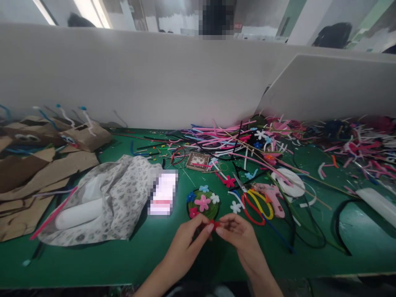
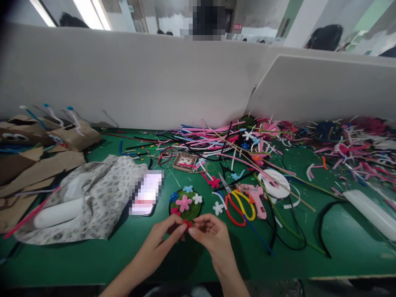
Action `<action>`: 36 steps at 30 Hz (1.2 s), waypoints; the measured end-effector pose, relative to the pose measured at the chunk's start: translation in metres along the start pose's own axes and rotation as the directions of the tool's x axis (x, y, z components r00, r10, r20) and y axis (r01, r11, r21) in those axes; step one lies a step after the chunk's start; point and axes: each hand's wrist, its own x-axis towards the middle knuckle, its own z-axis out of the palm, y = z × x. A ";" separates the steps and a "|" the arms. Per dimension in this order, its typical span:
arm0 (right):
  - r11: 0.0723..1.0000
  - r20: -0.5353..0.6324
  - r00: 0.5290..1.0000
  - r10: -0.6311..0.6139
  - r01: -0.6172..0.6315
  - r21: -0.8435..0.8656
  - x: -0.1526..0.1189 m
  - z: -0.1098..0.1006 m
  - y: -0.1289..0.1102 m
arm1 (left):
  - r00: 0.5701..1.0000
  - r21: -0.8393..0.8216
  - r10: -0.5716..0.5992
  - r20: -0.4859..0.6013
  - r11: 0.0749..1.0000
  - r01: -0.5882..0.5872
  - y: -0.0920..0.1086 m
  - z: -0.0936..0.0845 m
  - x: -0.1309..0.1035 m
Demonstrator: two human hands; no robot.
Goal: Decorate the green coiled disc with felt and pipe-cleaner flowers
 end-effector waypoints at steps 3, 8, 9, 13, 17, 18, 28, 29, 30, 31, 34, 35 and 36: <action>0.998 -0.044 0.998 -0.039 0.036 -0.053 -0.006 0.000 -0.001 | 0.997 -0.110 -0.061 -0.045 0.992 0.055 0.000 0.003 0.000; 0.990 -0.060 0.994 -0.094 0.087 -0.107 -0.018 0.005 -0.004 | 0.992 -0.215 -0.114 -0.056 0.971 0.099 -0.001 0.011 -0.003; 0.990 -0.061 0.993 -0.104 0.097 -0.100 -0.019 0.006 -0.005 | 0.992 -0.222 -0.111 -0.055 0.970 0.097 -0.001 0.013 -0.004; 0.995 0.033 0.995 -0.097 0.097 0.004 -0.017 0.000 -0.009 | 0.996 -0.201 -0.092 -0.005 0.976 0.089 0.001 0.014 -0.008; 0.996 0.187 0.982 -0.039 0.023 0.085 -0.013 -0.010 -0.013 | 0.992 -0.159 -0.088 0.087 0.982 0.101 0.003 0.013 -0.010; 0.996 0.205 0.978 -0.030 0.013 0.085 -0.013 -0.012 -0.014 | 0.992 -0.148 -0.086 0.094 0.984 0.099 0.003 0.012 -0.010; 0.932 -0.009 0.947 -0.321 0.314 -0.182 -0.029 -0.008 -0.003 | 0.997 -0.128 -0.076 0.004 0.989 0.076 -0.003 0.025 -0.009; 0.873 -0.037 0.905 -0.425 0.398 -0.280 -0.032 -0.009 -0.001 | 0.997 -0.119 -0.078 0.012 0.990 0.079 -0.004 0.025 -0.009; 0.779 -0.033 0.839 -0.543 0.489 -0.391 -0.034 -0.011 0.000 | 0.996 -0.118 -0.084 0.023 0.989 0.087 -0.004 0.025 -0.009; 0.648 0.012 0.752 -0.659 0.576 -0.498 -0.035 -0.013 0.000 | 0.995 -0.125 -0.093 0.041 0.987 0.097 -0.004 0.026 -0.009; 0.201 0.281 0.479 -0.832 0.731 -0.652 -0.039 -0.021 0.001 | 0.986 -0.172 -0.113 0.120 0.976 0.133 -0.002 0.027 -0.010; 0.099 0.363 0.427 -0.828 0.749 -0.655 -0.039 -0.023 0.002 | 0.983 -0.189 -0.115 0.147 0.972 0.141 -0.001 0.027 -0.011; 0.027 0.425 0.395 -0.815 0.758 -0.652 -0.039 -0.025 0.002 | 0.978 -0.207 -0.115 0.172 0.967 0.150 0.000 0.028 -0.011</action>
